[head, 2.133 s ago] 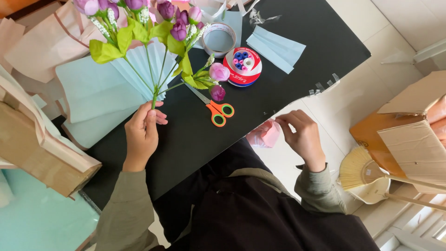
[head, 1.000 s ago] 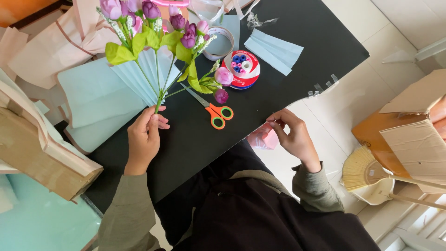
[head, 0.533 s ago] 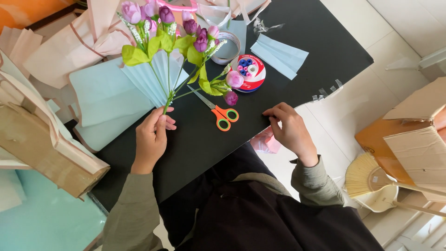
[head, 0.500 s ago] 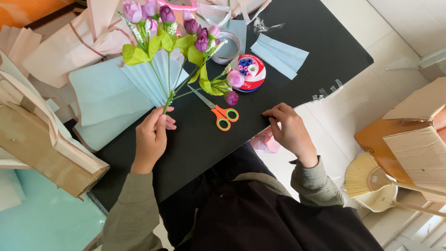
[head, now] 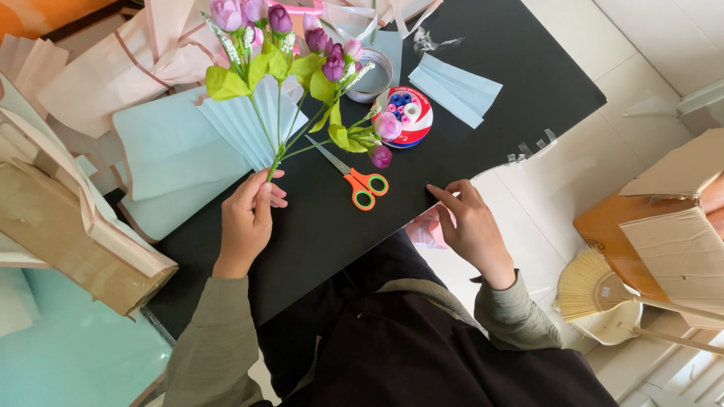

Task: The person trims the stems of a small bouquet of artificial flowers using scissors. They then pick up a blue ribbon, measure it against the flowers, and cut it into smaller pieces.

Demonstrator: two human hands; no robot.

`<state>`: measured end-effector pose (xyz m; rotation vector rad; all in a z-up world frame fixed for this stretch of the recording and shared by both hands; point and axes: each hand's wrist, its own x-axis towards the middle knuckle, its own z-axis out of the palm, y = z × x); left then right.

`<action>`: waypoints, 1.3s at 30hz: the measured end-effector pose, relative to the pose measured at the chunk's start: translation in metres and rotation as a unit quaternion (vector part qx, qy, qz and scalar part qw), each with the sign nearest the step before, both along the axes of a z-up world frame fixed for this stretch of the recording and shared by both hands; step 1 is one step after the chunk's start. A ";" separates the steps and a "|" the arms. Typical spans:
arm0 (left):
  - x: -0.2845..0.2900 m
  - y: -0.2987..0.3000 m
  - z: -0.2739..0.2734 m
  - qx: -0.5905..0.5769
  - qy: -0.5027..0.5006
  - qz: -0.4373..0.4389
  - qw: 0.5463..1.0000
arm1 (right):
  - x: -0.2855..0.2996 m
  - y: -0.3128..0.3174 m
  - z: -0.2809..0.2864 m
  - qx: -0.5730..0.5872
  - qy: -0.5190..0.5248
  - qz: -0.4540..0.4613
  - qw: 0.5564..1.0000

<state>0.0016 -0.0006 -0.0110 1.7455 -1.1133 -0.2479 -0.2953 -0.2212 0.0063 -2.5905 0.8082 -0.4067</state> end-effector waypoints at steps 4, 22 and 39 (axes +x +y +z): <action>0.000 0.000 0.003 0.003 -0.007 -0.002 1.000 | -0.001 -0.003 -0.008 0.015 -0.032 -0.003 0.999; -0.001 0.001 0.006 0.007 0.003 0.005 1.000 | 0.014 -0.010 -0.002 0.174 -0.106 -0.014 0.979; 0.002 0.001 0.001 0.020 -0.014 0.002 1.000 | 0.035 -0.017 0.006 0.083 -0.044 0.016 0.995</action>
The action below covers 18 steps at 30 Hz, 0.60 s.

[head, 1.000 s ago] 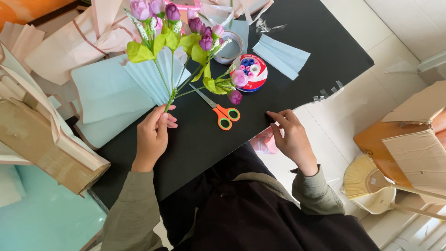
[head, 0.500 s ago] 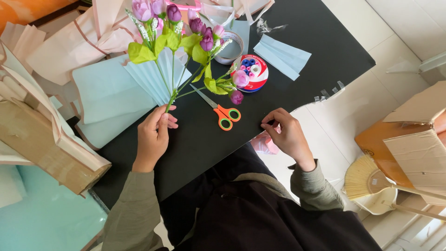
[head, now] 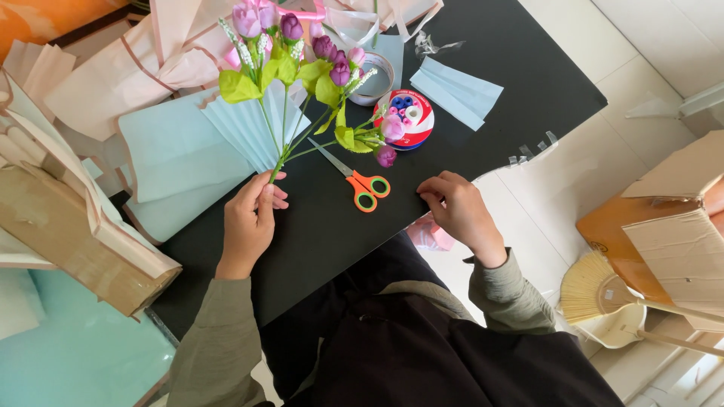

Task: The person trims the stems of a small bouquet of artificial flowers using scissors. They then pick up a blue ribbon, measure it against the flowers, and cut it into smaller pieces.

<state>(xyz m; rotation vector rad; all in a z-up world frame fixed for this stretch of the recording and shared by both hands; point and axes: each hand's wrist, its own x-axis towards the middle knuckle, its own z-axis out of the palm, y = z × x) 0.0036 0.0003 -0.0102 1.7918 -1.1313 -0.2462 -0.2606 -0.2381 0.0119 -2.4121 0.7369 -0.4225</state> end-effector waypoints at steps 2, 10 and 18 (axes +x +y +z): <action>0.000 0.000 0.000 0.001 0.001 0.007 1.000 | 0.001 0.003 0.002 -0.010 0.021 -0.004 1.000; 0.000 0.000 -0.001 -0.010 0.013 0.023 1.000 | 0.002 -0.004 -0.002 -0.014 0.045 -0.016 0.999; 0.003 0.000 -0.006 -0.024 0.030 0.028 0.999 | -0.001 -0.014 0.000 0.053 0.044 0.006 0.998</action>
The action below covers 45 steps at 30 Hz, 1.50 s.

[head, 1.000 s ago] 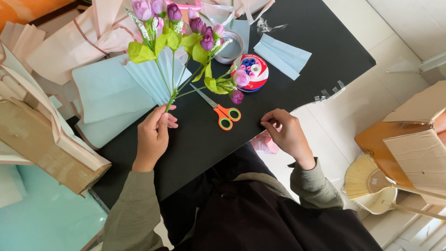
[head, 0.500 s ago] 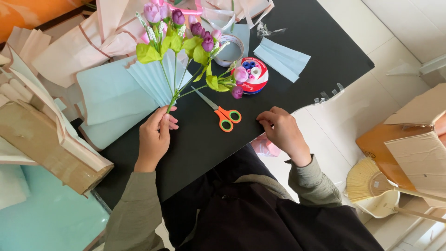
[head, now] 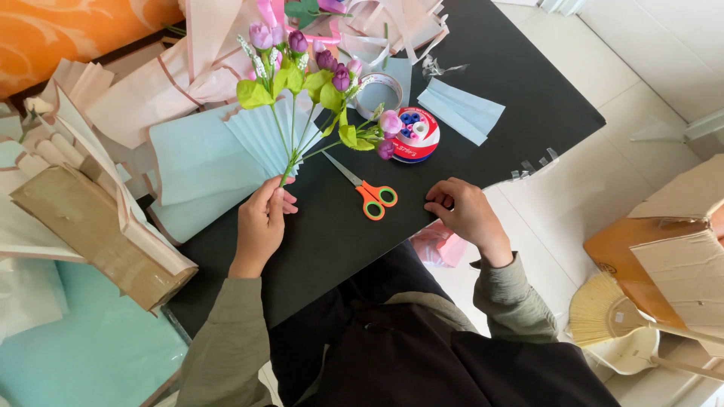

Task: The person trims the stems of a small bouquet of artificial flowers using scissors. They then pick up a blue ribbon, measure it against the flowers, and cut it into smaller pieces.

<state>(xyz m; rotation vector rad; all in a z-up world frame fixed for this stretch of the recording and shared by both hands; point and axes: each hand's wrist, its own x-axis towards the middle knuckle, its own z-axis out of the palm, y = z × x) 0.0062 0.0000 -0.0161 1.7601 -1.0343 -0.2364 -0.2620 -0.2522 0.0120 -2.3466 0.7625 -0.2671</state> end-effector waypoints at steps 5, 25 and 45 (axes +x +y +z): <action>0.000 0.000 0.002 0.007 -0.005 -0.005 1.000 | -0.003 -0.002 0.004 0.023 -0.007 0.012 1.000; -0.001 -0.001 0.004 -0.012 0.002 0.011 1.000 | -0.007 0.007 -0.009 0.000 -0.159 -0.007 0.987; 0.016 0.003 -0.013 -0.089 0.159 0.151 0.972 | 0.145 0.105 0.032 -0.132 -0.179 0.173 0.960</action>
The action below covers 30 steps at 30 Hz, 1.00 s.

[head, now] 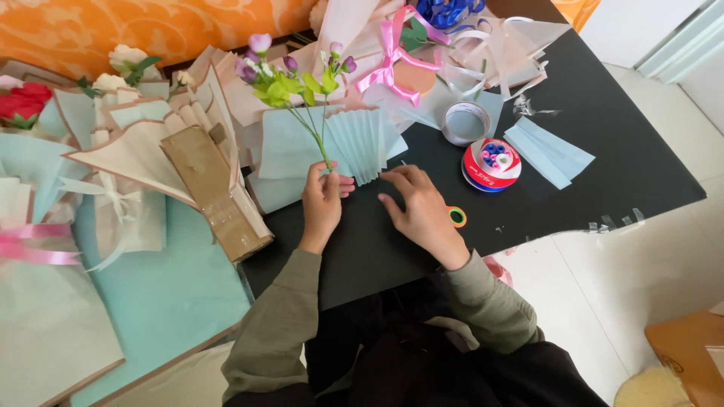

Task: The person trims the stems of a small bouquet of artificial flowers using scissors. They then pick up a blue ribbon, measure it against the flowers, and cut it into smaller pieces.

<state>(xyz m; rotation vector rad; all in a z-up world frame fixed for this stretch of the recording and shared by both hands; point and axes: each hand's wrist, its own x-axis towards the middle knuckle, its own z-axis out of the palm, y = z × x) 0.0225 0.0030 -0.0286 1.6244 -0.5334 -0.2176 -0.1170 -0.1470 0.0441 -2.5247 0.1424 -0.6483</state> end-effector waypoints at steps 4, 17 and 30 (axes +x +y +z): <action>-0.002 -0.001 0.008 0.002 0.009 -0.001 1.000 | 0.041 0.004 -0.010 -0.055 0.006 -0.045 0.997; 0.002 0.001 0.005 0.082 0.035 -0.015 0.996 | 0.061 0.004 -0.049 -0.053 0.072 -0.039 0.995; -0.005 0.000 0.005 0.066 0.030 -0.046 0.996 | 0.069 -0.023 -0.071 0.011 -0.048 -0.070 0.996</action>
